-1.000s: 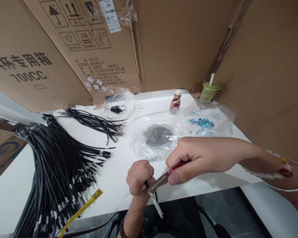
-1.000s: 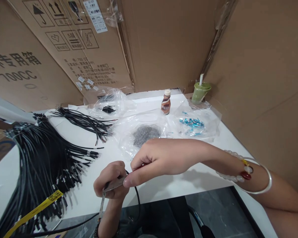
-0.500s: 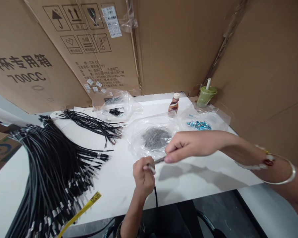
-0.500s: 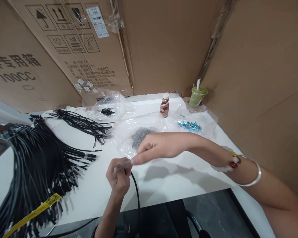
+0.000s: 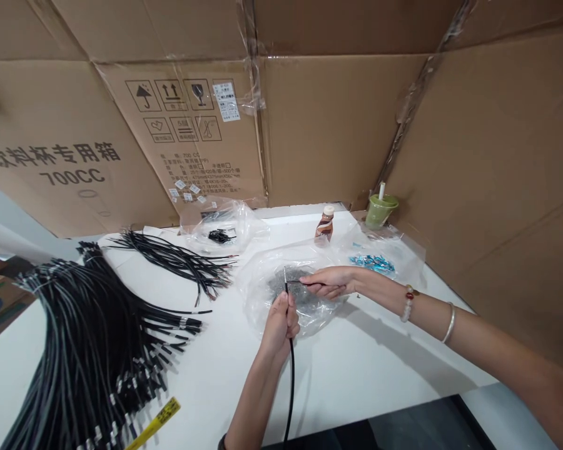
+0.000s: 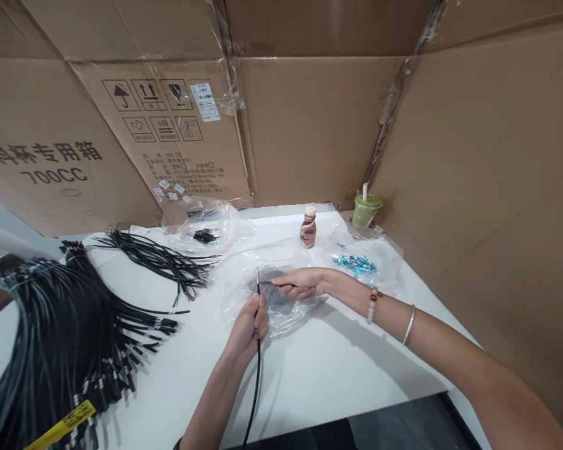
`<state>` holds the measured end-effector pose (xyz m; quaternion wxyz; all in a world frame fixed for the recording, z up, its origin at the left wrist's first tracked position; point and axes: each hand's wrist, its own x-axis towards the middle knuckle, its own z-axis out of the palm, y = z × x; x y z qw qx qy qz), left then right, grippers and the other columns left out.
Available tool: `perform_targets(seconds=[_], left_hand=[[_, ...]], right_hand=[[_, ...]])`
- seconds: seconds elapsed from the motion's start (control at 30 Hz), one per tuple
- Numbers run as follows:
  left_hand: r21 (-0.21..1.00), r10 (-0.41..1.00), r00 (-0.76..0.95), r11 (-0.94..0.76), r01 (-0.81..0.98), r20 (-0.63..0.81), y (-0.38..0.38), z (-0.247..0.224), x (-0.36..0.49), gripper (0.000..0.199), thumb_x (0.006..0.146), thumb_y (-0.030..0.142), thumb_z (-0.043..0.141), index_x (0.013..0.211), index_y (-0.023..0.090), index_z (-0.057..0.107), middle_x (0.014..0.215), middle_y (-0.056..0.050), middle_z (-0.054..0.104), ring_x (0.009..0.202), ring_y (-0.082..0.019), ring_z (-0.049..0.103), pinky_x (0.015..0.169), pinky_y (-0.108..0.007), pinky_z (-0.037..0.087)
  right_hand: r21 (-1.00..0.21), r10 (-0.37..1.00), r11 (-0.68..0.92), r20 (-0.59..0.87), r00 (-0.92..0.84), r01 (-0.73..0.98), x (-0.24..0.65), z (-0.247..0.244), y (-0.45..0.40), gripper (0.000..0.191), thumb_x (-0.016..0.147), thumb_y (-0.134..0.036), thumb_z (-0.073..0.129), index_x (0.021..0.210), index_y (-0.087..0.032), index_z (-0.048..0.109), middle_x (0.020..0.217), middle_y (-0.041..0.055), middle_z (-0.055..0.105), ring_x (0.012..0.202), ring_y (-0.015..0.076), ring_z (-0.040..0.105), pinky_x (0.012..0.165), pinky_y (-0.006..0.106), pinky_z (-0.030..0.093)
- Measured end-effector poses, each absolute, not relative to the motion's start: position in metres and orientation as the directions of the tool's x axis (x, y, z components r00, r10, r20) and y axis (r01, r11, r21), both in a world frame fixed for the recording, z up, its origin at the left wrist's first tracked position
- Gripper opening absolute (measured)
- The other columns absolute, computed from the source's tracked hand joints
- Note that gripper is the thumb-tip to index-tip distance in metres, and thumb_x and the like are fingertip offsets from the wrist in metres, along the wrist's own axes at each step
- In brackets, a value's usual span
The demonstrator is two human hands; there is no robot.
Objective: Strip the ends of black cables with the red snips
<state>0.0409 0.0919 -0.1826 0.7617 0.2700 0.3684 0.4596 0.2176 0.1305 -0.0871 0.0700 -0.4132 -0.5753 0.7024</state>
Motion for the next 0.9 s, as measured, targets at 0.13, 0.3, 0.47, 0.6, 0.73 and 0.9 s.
perform_targets(seconds=[0.13, 0.3, 0.47, 0.6, 0.73, 0.9], left_hand=[[0.726, 0.889, 0.304, 0.456, -0.515, -0.342, 0.102, -0.191, 0.043, 0.031, 0.094, 0.041, 0.051, 0.08, 0.013, 0.054, 0.052, 0.011, 0.035, 0.035, -0.001, 0.021, 0.031, -0.014, 0.018], [0.723, 0.901, 0.31, 0.429, -0.542, -0.303, 0.108, -0.192, 0.045, 0.032, 0.094, 0.041, 0.051, 0.079, 0.013, 0.054, 0.052, 0.011, 0.035, 0.035, -0.001, 0.021, 0.031, -0.014, 0.019], [0.743, 0.925, 0.349, 0.338, -0.577, -0.149, 0.095, -0.174, 0.035, 0.035, 0.093, 0.043, 0.052, 0.072, 0.015, 0.05, 0.047, 0.013, 0.029, 0.034, -0.001, 0.017, 0.032, -0.015, 0.017], [0.773, 0.943, 0.332, 0.185, -0.607, 0.035, 0.08, -0.159, 0.021, 0.041, 0.089, 0.05, 0.055, 0.066, 0.017, 0.046, 0.043, 0.013, 0.027, 0.035, -0.002, 0.015, 0.036, -0.017, 0.017], [0.802, 0.924, 0.324, 0.033, -0.596, 0.203, 0.067, -0.148, 0.011, 0.045, 0.088, 0.053, 0.056, 0.063, 0.017, 0.047, 0.041, 0.013, 0.029, 0.035, -0.003, 0.014, 0.039, -0.019, 0.017], [0.811, 0.889, 0.287, -0.142, -0.568, 0.357, 0.059, -0.139, 0.008, 0.043, 0.091, 0.05, 0.052, 0.063, 0.017, 0.048, 0.042, 0.011, 0.029, 0.036, -0.004, 0.016, 0.039, -0.02, 0.017]], right_hand=[[-0.843, 0.639, -0.312, -0.527, -0.56, 0.438, 0.216, -0.104, 0.143, 0.05, 0.096, -0.054, 0.041, 0.061, -0.018, 0.037, 0.051, -0.0112, 0.02, 0.038, 0.0021, 0.014, 0.037, 0.018, 0.016], [-0.793, 0.788, -0.207, -0.482, -0.383, 0.573, 0.211, -0.128, 0.154, 0.048, 0.097, -0.053, 0.039, 0.066, -0.017, 0.045, 0.049, -0.011, 0.027, 0.037, 0.0044, 0.019, 0.038, 0.019, 0.023], [-0.703, 0.977, 0.074, -0.09, -0.192, 0.707, 0.207, -0.117, 0.126, 0.046, 0.096, -0.052, 0.035, 0.063, -0.02, 0.036, 0.056, -0.0058, 0.034, 0.052, 0.0091, 0.034, 0.053, 0.025, 0.026], [-0.513, 0.984, 0.176, 0.102, -0.144, 0.84, 0.203, -0.097, 0.092, 0.043, 0.093, -0.056, 0.036, 0.071, -0.02, 0.043, 0.055, -0.0044, 0.042, 0.053, 0.0113, 0.037, 0.057, 0.027, 0.023], [-0.303, 0.989, 0.117, 0.118, -0.084, 0.946, 0.198, -0.089, 0.085, 0.043, 0.094, -0.054, 0.037, 0.079, -0.019, 0.056, 0.059, 0.002, 0.056, 0.053, 0.0153, 0.046, 0.054, 0.028, 0.016], [-0.092, 0.991, 0.07, 0.119, -0.059, 0.993, 0.193, -0.092, 0.098, 0.041, 0.095, -0.049, 0.042, 0.091, -0.016, 0.065, 0.066, 0.01, 0.068, 0.057, 0.022, 0.06, 0.052, 0.029, 0.013]])
